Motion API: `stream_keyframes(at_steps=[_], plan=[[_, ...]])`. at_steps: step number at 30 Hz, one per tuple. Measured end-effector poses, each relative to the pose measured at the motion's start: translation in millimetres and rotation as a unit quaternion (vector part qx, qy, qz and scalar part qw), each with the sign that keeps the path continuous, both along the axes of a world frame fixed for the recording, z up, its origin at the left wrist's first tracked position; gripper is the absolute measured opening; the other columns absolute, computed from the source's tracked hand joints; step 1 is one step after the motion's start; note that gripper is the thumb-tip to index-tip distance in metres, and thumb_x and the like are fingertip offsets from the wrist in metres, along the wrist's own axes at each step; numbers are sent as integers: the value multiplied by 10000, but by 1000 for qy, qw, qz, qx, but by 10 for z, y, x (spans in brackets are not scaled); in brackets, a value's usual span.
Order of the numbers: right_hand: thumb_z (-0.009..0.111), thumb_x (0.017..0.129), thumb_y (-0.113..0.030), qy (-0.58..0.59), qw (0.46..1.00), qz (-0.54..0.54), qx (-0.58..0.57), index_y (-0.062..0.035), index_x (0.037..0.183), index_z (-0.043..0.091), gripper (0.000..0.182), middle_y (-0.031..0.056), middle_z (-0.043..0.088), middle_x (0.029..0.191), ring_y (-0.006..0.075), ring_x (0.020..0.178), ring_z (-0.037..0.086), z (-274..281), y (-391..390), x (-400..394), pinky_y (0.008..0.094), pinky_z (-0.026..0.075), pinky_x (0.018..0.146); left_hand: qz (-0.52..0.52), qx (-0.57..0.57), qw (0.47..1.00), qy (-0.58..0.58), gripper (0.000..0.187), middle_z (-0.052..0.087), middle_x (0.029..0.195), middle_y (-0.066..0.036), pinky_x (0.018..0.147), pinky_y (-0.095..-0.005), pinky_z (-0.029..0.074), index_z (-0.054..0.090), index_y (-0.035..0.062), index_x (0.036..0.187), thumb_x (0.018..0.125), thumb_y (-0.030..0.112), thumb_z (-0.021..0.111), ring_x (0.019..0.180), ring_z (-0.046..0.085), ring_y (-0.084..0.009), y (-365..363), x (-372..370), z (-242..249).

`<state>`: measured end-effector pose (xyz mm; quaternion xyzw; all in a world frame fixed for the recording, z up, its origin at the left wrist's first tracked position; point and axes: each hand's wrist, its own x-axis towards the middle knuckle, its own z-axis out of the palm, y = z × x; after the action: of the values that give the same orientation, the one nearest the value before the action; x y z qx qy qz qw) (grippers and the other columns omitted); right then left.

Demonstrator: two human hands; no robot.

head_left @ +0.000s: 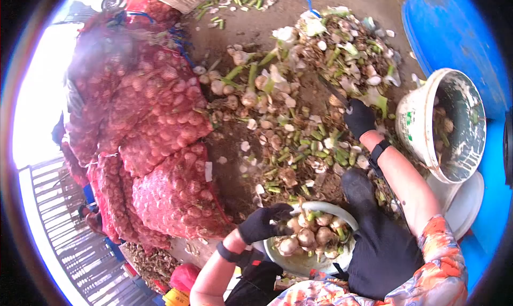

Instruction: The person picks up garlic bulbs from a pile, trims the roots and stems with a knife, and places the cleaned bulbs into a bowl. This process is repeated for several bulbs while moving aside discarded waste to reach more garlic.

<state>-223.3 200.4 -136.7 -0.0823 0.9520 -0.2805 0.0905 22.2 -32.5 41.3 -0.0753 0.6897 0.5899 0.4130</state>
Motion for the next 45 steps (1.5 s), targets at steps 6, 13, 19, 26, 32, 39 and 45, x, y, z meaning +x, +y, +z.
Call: stream_keyframes(at_steps=[6, 13, 19, 26, 32, 39, 45], plan=[[641, 640, -296, -69, 998, -9, 0, -73, 893, 564, 346, 177, 595, 798, 347, 771, 571, -27, -123, -121, 437, 456, 662, 312, 104, 944, -25, 452, 565, 928, -31, 762, -257, 447, 430, -2, 1163, 781, 153, 616, 828, 539, -105, 347, -478, -259], [695, 599, -137, -101, 946, 110, -288, -41, 799, 555, 262, 141, 575, 644, 313, 597, 555, 946, -462, 432, 362, 441, 546, 479, 189, 857, 35, 412, 592, 931, -62, 729, -284, 470, 442, 38, 1171, 778, 75, 559, 848, 562, -149, 511, -1195, -822], [611, 620, -114, -126, 935, 174, -282, -56, 756, 566, 155, 133, 578, 674, 311, 631, 572, 1201, -445, 557, 365, 452, 554, 541, 147, 819, 120, 395, 582, 939, -60, 730, -260, 460, 484, 9, 1064, 675, 23, 546, 817, 568, -158, 445, -1227, -583], [623, 637, -160, 76, 931, 327, -145, -88, 686, 534, 124, 90, 516, 627, 300, 545, 539, 1485, -396, 579, 372, 434, 473, 528, 134, 827, 139, 518, 575, 948, -89, 750, -294, 481, 410, 12, 1122, 684, 104, 670, 830, 572, -151, 342, -926, -604], [597, 611, -153, 82, 922, 361, -114, -108, 700, 558, 107, 75, 520, 635, 261, 531, 545, 1678, -388, 607, 362, 442, 472, 541, 294, 782, 90, 602, 573, 996, -122, 727, -303, 503, 298, 4, 1222, 754, 183, 632, 795, 589, -166, 358, -836, -365], [593, 613, -173, 52, 901, 405, -150, -118, 688, 558, 100, 80, 521, 609, 270, 540, 548, 1661, -371, 601, 373, 442, 485, 439, 129, 882, 112, 636, 587, 989, -100, 810, -323, 444, 451, 30, 1131, 625, 295, 729, 888, 560, -169, 322, -708, -279], [578, 624, -159, -15, 948, 318, -22, -80, 718, 573, 123, 135, 561, 649, 318, 605, 560, 841, -56, 446, 394, 451, 545, 168, 105, 954, 223, 721, 595, 954, -63, 827, -284, 417, 536, 7, 1029, 410, 257, 808, 890, 543, -140, 302, -793, -71]])
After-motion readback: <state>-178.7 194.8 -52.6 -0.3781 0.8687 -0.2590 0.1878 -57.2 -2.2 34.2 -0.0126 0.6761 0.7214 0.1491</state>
